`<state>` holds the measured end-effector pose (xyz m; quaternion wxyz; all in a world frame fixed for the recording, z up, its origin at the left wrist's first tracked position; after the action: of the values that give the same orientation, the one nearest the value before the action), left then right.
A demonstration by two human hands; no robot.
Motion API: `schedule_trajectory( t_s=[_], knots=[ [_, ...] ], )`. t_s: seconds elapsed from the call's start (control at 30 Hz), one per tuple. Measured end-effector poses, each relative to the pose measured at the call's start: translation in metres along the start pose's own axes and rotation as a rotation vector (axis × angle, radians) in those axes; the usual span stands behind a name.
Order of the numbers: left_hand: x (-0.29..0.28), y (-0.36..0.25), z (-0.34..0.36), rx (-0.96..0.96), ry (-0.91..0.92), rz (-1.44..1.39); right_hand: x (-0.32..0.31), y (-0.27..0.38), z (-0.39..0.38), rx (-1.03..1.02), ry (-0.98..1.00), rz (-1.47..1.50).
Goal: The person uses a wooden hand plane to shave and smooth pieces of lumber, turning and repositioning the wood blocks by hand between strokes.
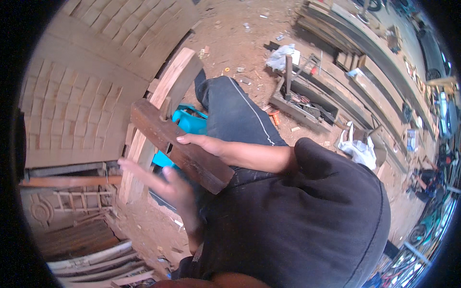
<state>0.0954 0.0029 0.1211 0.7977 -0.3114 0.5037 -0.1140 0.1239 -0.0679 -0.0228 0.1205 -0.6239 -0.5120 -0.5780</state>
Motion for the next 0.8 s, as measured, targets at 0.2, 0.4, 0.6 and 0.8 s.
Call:
schedule_trajectory(
  t_s=[0.2,0.4,0.6,0.8],
  knots=[
    [0.011,0.010,-0.007,0.031,-0.036,0.014,-0.010,-0.003,0.003,0.032,-0.021,-0.034],
    [0.048,0.019,-0.019,-0.024,0.170,0.106,-0.011,-0.008,0.005,0.016,-0.043,0.036],
    [0.006,0.037,-0.004,-0.052,-0.063,0.152,-0.071,0.007,-0.008,0.013,-0.168,-0.017],
    [-0.017,0.139,0.037,-0.141,-0.162,0.355,-0.168,0.032,-0.028,-0.105,-0.317,-0.247]
  ],
)
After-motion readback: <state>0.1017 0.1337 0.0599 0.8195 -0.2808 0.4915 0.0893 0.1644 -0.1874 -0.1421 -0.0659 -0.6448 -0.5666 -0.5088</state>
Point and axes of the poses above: each hand's wrist, its own z-axis towards the middle knuckle, its own x-axis out of the palm, y = z × x, the point moved 10 cm from there along z, towards the middle knuckle, and after that the axes turned 11 degrees about -x, right-handed, at the moved point
